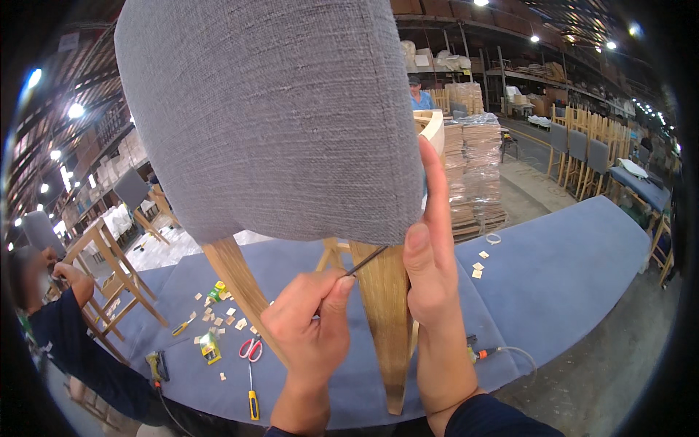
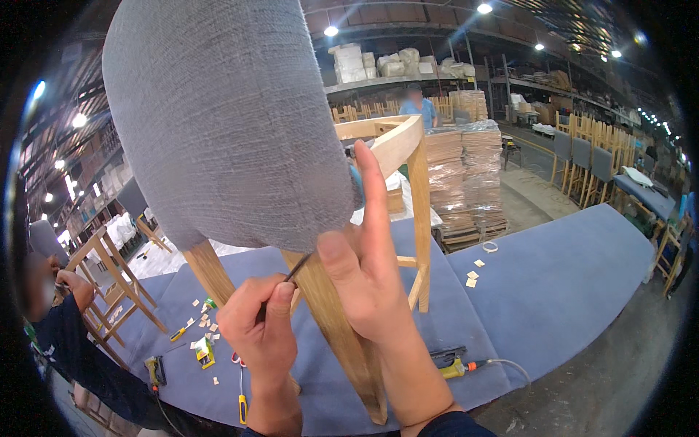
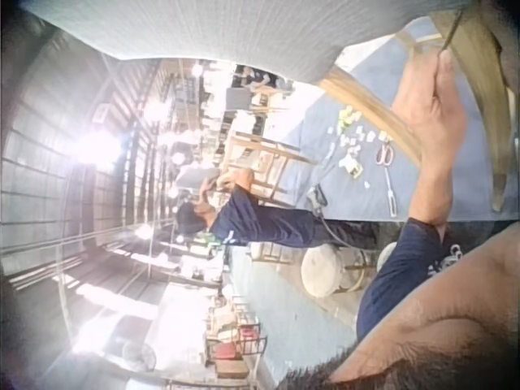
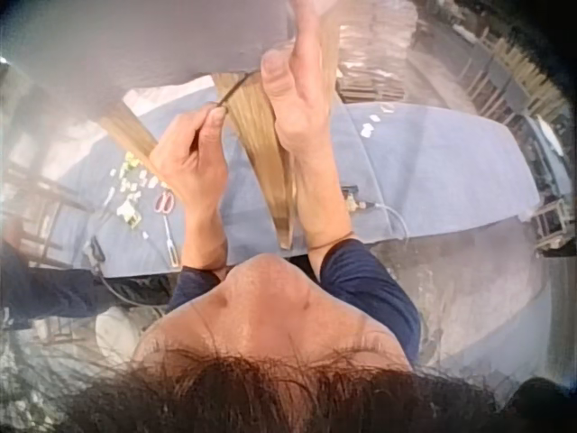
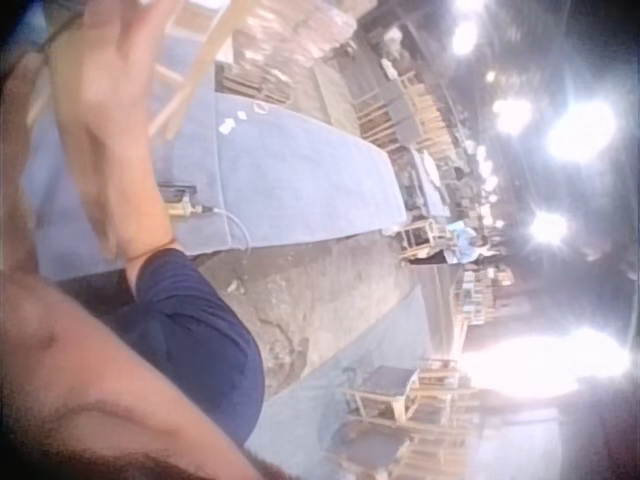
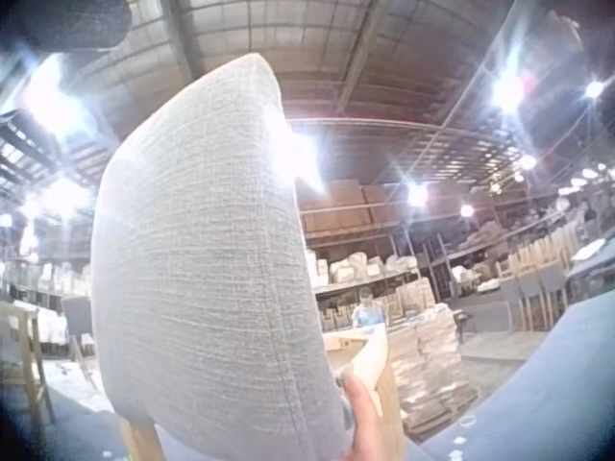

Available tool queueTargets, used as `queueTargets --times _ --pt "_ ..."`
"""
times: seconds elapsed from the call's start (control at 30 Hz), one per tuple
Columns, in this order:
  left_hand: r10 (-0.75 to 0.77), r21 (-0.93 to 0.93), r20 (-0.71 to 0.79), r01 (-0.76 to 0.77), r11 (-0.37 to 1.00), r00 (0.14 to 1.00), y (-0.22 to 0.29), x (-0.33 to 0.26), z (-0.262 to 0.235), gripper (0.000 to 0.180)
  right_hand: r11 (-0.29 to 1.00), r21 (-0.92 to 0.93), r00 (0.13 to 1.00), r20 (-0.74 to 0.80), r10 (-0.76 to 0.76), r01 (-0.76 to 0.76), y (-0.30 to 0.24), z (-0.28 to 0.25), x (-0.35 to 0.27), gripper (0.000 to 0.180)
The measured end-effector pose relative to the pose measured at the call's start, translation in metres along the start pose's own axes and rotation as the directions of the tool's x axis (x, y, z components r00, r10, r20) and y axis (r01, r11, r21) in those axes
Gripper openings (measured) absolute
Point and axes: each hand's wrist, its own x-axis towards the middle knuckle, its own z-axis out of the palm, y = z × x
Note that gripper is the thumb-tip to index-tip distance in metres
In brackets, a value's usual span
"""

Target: The person upholsters a wooden chair by securing gray fabric to the seat frame. They use a staple gun to attach the fabric, scissors to trim excess material, and a screwdriver to tuck the edges neatly under the seat. The process involves repeated folding, stapling, and trimming to achieve a smooth finish.

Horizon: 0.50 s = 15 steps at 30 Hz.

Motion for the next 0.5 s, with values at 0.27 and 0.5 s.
queueTargets --times 0.27,0.5 --pt "-0.076 -0.066 0.012 0.076 0.995 0.997 0.004 -0.01 -0.002 0.009 0.996 0.088 0.999 -0.046 0.021 -0.016 0.003 0.002 0.001 0.091" --pt "-0.006 0.022 -0.025 0.007 1.0 1.0 0.007 0.0 0.003 0.01 0.987 0.143 0.996 -0.051 0.079 -0.071 -0.008 0.013 0.004 0.093"
